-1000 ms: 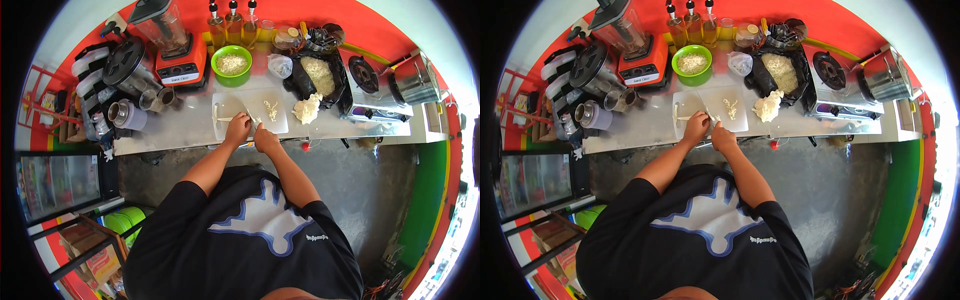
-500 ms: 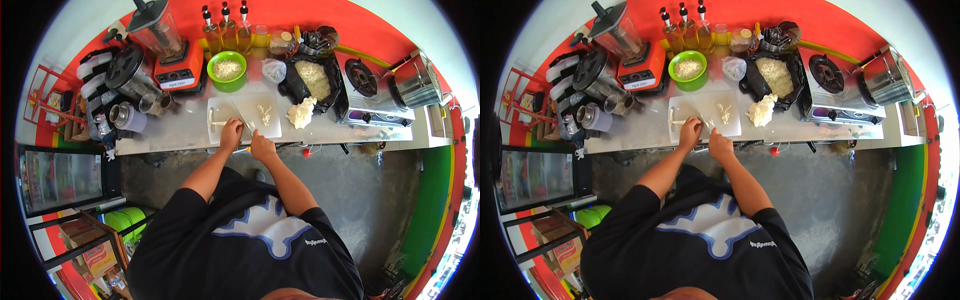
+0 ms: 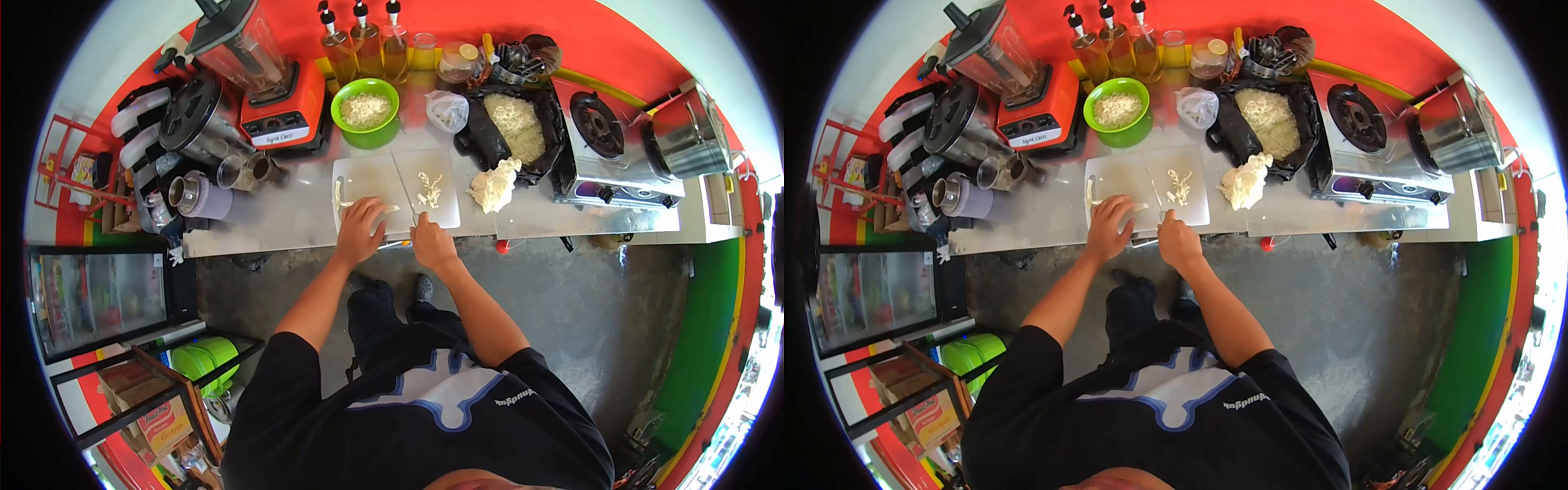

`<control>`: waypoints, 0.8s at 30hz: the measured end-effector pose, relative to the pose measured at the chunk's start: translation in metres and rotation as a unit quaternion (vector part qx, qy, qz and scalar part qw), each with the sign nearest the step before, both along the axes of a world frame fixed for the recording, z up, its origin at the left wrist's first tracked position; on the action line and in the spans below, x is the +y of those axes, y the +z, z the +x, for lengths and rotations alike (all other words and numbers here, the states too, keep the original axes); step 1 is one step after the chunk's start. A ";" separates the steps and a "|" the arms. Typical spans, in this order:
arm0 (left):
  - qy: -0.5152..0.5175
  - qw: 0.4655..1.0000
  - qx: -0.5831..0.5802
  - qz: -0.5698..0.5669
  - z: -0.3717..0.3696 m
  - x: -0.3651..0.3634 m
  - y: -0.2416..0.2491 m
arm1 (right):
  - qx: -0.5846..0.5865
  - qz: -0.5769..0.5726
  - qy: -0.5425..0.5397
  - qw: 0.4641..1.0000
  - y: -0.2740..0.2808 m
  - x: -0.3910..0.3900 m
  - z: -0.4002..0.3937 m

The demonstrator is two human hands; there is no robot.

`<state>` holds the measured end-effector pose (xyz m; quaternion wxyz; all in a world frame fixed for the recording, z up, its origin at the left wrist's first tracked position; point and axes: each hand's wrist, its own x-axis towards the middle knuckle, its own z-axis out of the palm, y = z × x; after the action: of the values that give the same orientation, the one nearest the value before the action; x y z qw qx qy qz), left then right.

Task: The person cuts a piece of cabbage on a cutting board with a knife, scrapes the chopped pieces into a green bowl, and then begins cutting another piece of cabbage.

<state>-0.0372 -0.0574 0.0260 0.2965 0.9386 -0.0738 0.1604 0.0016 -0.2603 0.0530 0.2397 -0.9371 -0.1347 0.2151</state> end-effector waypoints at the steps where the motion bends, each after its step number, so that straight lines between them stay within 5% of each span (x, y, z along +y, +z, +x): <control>1: -0.022 0.998 0.027 0.044 -0.002 0.009 -0.003 | -0.001 -0.012 0.018 1.000 0.002 0.004 -0.001; 8: -0.055 0.977 0.070 0.196 -0.009 0.020 -0.013 | -0.020 -0.022 0.062 0.998 -0.009 0.017 -0.011; 24: -0.045 0.966 0.102 0.233 -0.007 0.020 -0.015 | 0.000 -0.071 0.057 0.996 0.000 0.034 0.004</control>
<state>-0.0446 -0.0376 0.0107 0.0830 0.9888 -0.1208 0.0281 0.0054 -0.2267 0.0526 0.1601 -0.9425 -0.1721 0.2374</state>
